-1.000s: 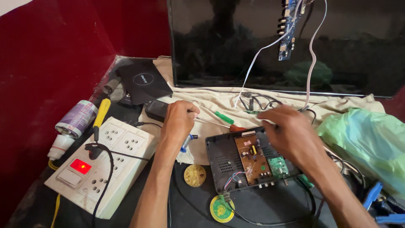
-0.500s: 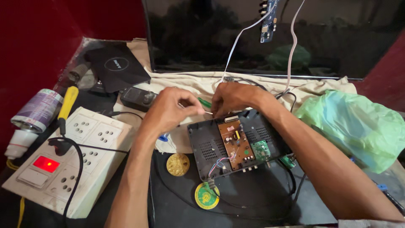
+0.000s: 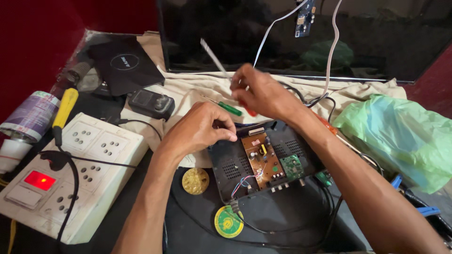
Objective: The person works on a disassembled electronic device, likely a set-top box, using a screwdriver to adjust components on the circuit board. They also use pliers to manipulate wires and connectors. The task involves careful handling of small electronic parts and tools.
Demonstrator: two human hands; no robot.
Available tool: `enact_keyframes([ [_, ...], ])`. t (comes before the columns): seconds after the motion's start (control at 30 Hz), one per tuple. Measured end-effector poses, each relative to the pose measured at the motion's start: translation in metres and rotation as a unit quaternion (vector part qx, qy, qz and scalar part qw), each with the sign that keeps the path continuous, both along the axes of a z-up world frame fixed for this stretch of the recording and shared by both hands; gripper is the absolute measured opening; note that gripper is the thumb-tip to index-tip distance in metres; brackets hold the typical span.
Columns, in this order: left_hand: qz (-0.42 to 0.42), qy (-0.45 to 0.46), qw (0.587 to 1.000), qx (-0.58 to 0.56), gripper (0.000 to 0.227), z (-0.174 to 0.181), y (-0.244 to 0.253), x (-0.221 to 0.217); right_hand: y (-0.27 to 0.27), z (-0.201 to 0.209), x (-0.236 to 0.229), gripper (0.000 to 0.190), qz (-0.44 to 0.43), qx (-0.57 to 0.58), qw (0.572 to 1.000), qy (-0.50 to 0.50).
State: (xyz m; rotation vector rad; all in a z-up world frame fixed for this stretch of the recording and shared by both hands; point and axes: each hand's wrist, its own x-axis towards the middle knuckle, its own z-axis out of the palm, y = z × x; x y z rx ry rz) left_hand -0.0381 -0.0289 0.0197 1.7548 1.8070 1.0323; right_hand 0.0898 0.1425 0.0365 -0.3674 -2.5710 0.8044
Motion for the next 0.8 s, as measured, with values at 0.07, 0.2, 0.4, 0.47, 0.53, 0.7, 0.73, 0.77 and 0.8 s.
enact_keyframes([
  [0.07, -0.01, -0.023, 0.999, 0.045, 0.014, -0.001, 0.001, 0.0, -0.006, 0.008, 0.005, 0.02, -0.044, -0.085, 0.994, 0.046],
  [0.2, 0.039, -0.115, 0.99, 0.077, 0.009, -0.004, 0.006, 0.003, -0.013, 0.035, 0.043, 0.016, -0.025, -0.098, 0.977, 0.188],
  [0.4, 0.048, -0.35, 0.933, 0.062, 0.014, -0.018, 0.015, 0.006, -0.023, 0.068, 0.14, 0.041, -0.192, -0.114, 0.971, 0.087],
  [0.47, 0.029, -0.423, 0.905, 0.045, 0.018, -0.024, 0.018, 0.006, -0.029, 0.071, 0.161, 0.043, -0.217, -0.093, 0.968, 0.087],
  [0.53, 0.018, -0.471, 0.881, 0.03, 0.022, -0.028, 0.02, 0.004, -0.037, 0.068, 0.171, 0.035, -0.21, -0.1, 0.96, 0.153],
  [0.7, -0.02, -0.52, 0.853, 0.035, 0.021, -0.038, 0.021, 0.006, -0.056, 0.058, 0.191, 0.023, -0.336, -0.148, 0.918, 0.149],
  [0.73, -0.032, -0.528, 0.848, 0.037, 0.02, -0.039, 0.022, 0.006, -0.057, 0.056, 0.192, 0.024, -0.301, -0.16, 0.925, 0.165],
  [0.77, -0.042, -0.536, 0.842, 0.039, 0.019, -0.039, 0.022, 0.006, -0.059, 0.054, 0.192, 0.025, -0.279, -0.162, 0.931, 0.169],
  [0.8, -0.053, -0.545, 0.836, 0.04, 0.018, -0.039, 0.022, 0.006, -0.06, 0.053, 0.191, 0.026, -0.257, -0.164, 0.937, 0.173],
])
